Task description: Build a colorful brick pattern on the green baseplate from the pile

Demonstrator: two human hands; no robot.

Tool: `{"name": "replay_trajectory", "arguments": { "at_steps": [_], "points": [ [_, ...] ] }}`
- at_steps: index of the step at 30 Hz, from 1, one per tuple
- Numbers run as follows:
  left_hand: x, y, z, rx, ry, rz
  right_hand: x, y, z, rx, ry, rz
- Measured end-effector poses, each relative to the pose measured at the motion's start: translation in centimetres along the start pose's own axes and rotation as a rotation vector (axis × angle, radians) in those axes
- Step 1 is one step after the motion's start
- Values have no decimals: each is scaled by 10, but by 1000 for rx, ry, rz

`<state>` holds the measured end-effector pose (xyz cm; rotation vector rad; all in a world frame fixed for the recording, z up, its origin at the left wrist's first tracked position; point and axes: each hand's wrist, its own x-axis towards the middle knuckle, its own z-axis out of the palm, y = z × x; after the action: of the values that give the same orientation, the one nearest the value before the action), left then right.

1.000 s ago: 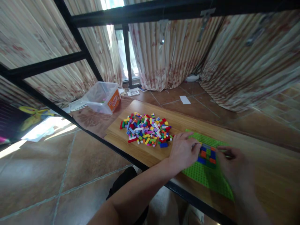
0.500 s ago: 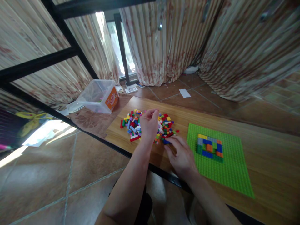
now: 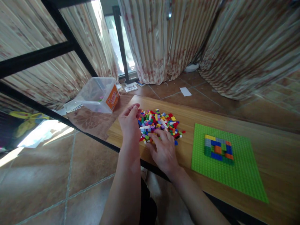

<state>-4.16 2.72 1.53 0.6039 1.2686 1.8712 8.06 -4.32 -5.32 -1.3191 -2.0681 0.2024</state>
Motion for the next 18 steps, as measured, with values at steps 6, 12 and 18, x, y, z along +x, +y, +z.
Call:
{"name": "replay_trajectory", "arguments": {
  "at_steps": [6,12,18],
  "points": [
    [-2,2,2,7,-24,-10,9,-12,15,-9,37,61],
    [-3,6,3,45,-35,-30,12,-12,12,139,103,70],
    [-5,-1,9,41,-74,-48,13,-1,-11,502,194,257]
  ]
}}
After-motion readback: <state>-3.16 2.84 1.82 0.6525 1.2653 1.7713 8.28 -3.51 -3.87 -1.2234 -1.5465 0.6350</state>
